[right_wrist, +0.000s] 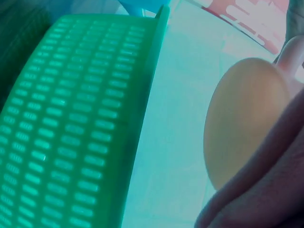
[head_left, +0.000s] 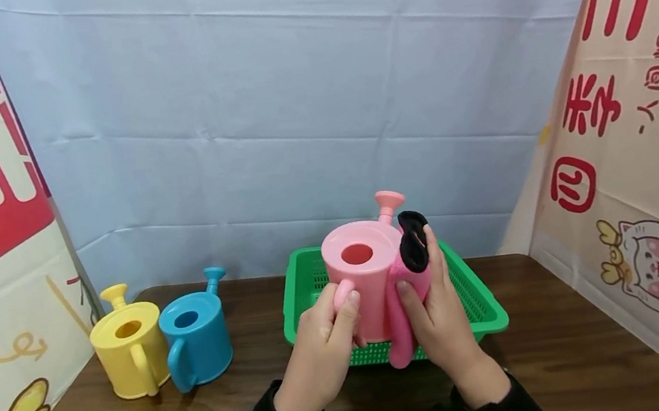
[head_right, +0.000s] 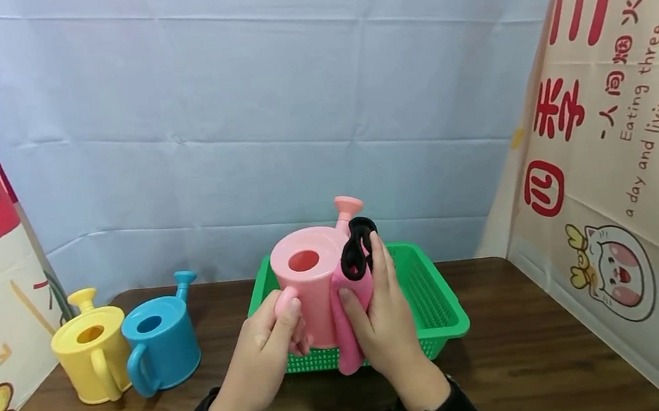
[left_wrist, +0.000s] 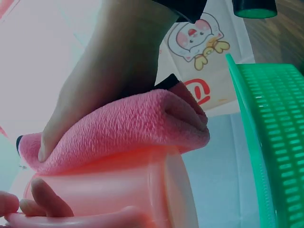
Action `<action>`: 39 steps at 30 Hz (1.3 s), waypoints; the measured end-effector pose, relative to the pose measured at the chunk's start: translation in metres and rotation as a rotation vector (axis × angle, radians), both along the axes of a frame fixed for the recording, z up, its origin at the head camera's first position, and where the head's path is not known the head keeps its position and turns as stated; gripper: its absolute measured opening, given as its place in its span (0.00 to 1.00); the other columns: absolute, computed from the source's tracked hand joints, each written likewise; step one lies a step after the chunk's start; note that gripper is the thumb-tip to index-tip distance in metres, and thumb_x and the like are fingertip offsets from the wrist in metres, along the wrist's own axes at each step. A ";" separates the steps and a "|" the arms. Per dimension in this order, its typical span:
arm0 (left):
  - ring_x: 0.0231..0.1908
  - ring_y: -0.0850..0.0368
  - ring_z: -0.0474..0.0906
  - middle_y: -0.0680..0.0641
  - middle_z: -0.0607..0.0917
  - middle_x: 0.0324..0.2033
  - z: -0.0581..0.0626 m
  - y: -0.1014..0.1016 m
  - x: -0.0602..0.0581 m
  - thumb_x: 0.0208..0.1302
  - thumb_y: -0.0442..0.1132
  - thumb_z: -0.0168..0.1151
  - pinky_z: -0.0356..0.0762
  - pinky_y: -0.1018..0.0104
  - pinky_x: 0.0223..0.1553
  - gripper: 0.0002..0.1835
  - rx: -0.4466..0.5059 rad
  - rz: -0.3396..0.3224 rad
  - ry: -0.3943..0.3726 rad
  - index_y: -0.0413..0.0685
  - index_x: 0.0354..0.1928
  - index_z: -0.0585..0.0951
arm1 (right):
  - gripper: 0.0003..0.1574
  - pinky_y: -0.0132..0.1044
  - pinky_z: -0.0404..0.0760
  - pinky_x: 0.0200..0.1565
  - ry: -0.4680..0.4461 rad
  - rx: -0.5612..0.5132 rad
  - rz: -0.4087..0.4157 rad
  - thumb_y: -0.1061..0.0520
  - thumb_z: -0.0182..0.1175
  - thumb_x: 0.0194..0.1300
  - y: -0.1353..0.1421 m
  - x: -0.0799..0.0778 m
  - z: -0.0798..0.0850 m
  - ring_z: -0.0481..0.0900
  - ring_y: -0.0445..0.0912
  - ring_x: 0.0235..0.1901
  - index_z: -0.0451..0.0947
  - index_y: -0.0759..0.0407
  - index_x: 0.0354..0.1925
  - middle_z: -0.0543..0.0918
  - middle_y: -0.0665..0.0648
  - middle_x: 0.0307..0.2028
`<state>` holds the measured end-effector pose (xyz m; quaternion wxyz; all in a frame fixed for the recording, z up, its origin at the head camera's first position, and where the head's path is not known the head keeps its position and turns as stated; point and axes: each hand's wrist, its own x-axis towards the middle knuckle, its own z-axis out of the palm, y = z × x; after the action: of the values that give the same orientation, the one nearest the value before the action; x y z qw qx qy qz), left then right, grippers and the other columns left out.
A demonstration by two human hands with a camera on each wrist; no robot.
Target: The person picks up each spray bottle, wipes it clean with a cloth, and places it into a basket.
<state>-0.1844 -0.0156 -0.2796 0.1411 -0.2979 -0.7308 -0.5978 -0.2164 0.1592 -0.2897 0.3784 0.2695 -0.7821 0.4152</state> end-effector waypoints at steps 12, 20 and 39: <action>0.23 0.55 0.73 0.45 0.74 0.24 0.000 -0.007 -0.007 0.75 0.46 0.39 0.78 0.60 0.29 0.15 0.077 0.053 -0.024 0.41 0.40 0.69 | 0.39 0.72 0.63 0.52 0.348 0.383 -0.190 0.38 0.36 0.72 -0.025 0.004 -0.010 0.44 0.66 0.66 0.45 0.59 0.70 0.41 0.71 0.69; 0.23 0.56 0.75 0.45 0.76 0.25 -0.001 -0.008 -0.009 0.74 0.47 0.41 0.80 0.60 0.29 0.15 0.076 0.048 -0.044 0.42 0.41 0.70 | 0.37 0.70 0.66 0.50 0.368 0.355 -0.164 0.40 0.38 0.72 -0.026 0.004 -0.014 0.46 0.66 0.66 0.50 0.59 0.69 0.43 0.70 0.69; 0.20 0.56 0.73 0.48 0.72 0.18 0.001 -0.008 -0.006 0.73 0.47 0.43 0.75 0.65 0.23 0.16 0.009 0.004 -0.006 0.43 0.33 0.68 | 0.54 0.67 0.74 0.45 0.071 0.103 -0.032 0.60 0.63 0.58 -0.005 0.003 0.002 0.54 0.63 0.64 0.40 0.55 0.71 0.46 0.67 0.69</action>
<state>-0.1905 -0.0233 -0.2784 0.1413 -0.2939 -0.7291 -0.6017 -0.2131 0.1538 -0.2881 0.3981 0.2909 -0.7927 0.3585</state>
